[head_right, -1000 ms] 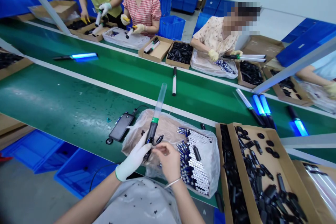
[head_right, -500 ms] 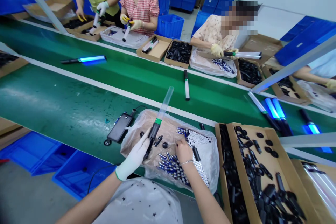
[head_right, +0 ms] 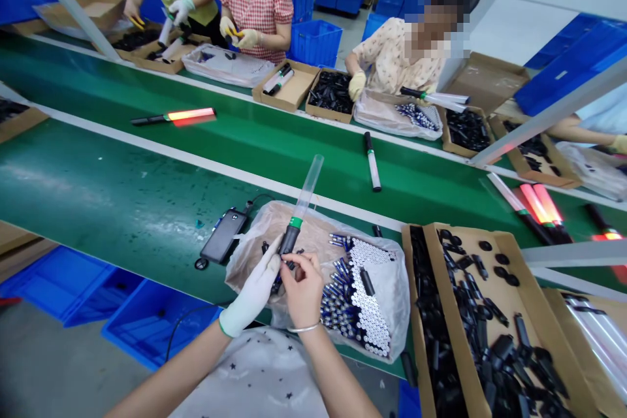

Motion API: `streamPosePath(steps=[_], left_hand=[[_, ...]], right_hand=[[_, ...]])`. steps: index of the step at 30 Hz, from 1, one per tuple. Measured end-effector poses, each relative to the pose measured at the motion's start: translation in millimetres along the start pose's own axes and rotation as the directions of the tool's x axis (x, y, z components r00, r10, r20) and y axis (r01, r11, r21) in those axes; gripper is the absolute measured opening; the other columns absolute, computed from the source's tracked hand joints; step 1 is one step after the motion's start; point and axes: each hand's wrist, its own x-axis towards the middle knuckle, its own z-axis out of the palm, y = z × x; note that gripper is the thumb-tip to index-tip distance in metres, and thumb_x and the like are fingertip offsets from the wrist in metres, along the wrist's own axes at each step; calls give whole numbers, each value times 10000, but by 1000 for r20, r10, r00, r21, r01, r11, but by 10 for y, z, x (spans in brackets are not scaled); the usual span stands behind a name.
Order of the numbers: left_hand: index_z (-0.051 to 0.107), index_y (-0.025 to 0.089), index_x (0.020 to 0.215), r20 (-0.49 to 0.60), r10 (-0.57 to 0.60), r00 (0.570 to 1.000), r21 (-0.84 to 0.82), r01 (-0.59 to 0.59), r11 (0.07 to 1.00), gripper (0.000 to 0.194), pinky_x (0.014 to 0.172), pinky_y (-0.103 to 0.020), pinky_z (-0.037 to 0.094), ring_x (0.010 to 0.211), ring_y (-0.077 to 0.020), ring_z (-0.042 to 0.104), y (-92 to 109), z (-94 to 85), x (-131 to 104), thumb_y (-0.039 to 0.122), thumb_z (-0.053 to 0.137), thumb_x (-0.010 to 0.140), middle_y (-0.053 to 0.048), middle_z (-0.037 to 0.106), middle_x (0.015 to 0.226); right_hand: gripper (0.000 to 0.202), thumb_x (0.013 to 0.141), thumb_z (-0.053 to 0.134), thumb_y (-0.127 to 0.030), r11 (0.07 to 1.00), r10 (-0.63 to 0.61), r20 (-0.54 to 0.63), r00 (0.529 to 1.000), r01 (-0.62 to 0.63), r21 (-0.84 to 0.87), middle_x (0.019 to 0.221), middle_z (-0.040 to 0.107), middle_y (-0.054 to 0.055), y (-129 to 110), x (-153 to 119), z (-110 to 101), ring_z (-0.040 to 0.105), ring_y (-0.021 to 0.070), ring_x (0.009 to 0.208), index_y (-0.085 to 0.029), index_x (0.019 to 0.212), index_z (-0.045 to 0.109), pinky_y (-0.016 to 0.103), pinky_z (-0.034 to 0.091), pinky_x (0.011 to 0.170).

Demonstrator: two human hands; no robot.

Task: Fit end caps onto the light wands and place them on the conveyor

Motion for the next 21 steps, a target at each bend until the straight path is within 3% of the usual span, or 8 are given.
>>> streamPosePath(steps=[2,4,6,9,11,13,18,21], left_hand=[[407,180,1436,-7,-65,998,-29,65,997,627,1076,-310,395,1273,-210,490,78,10,-21,489,493,897,-106,554,1352],[325,227,1476,40,-181,983,-122,184,975,675,701,-267,553,815,-169,657,153,23,-41,458,531,876,-53,684,934],[196,251,1516,101,-282,954,-227,298,927,755,390,-198,400,436,-110,477,204,36,-55,436,535,867,57,539,583],[146,220,1527,113,-342,933,-303,360,882,809,327,-165,267,360,-83,326,217,52,-59,389,537,839,99,418,480],[144,219,1528,142,-360,922,-344,387,855,842,335,-160,255,374,-86,341,194,56,-56,302,529,784,91,433,479],[110,223,1533,213,-355,910,-399,413,819,944,347,-154,237,393,-89,366,163,53,-55,206,514,680,81,461,495],[50,186,1538,287,-320,903,-428,420,801,970,375,-158,204,401,-73,324,155,17,-68,188,514,686,79,461,501],[153,189,1531,200,-336,920,-383,390,838,843,381,-163,207,393,-59,305,188,4,-69,326,573,813,80,455,511]], right_hand=[[302,833,631,-400,999,24,-18,1000,-24,23,779,582,21,135,21,-93,487,116,554,-167,1017,689,234,437,512],[346,870,578,-422,998,49,-34,998,-50,-33,811,636,47,317,93,-326,556,149,607,-155,1072,665,262,480,557],[321,898,532,-399,966,42,-28,999,-48,-254,875,686,86,526,207,-631,609,182,671,-146,1025,684,305,515,642],[254,912,487,-236,669,104,132,986,29,-743,955,705,108,809,387,-976,659,209,798,-141,1015,700,322,517,764],[244,892,491,-147,447,195,211,958,105,-888,988,694,119,936,464,-1030,672,220,822,-140,1006,706,306,513,733],[208,868,521,-112,368,238,229,944,131,-921,1014,674,141,1004,499,-974,678,237,796,-132,923,720,295,500,649],[167,861,550,-123,342,248,231,941,138,-930,1024,669,120,977,529,-883,678,216,773,-149,870,714,266,471,615],[192,864,574,-191,544,131,188,973,88,-834,949,696,62,805,522,-927,659,186,774,-184,1017,690,263,481,679]])
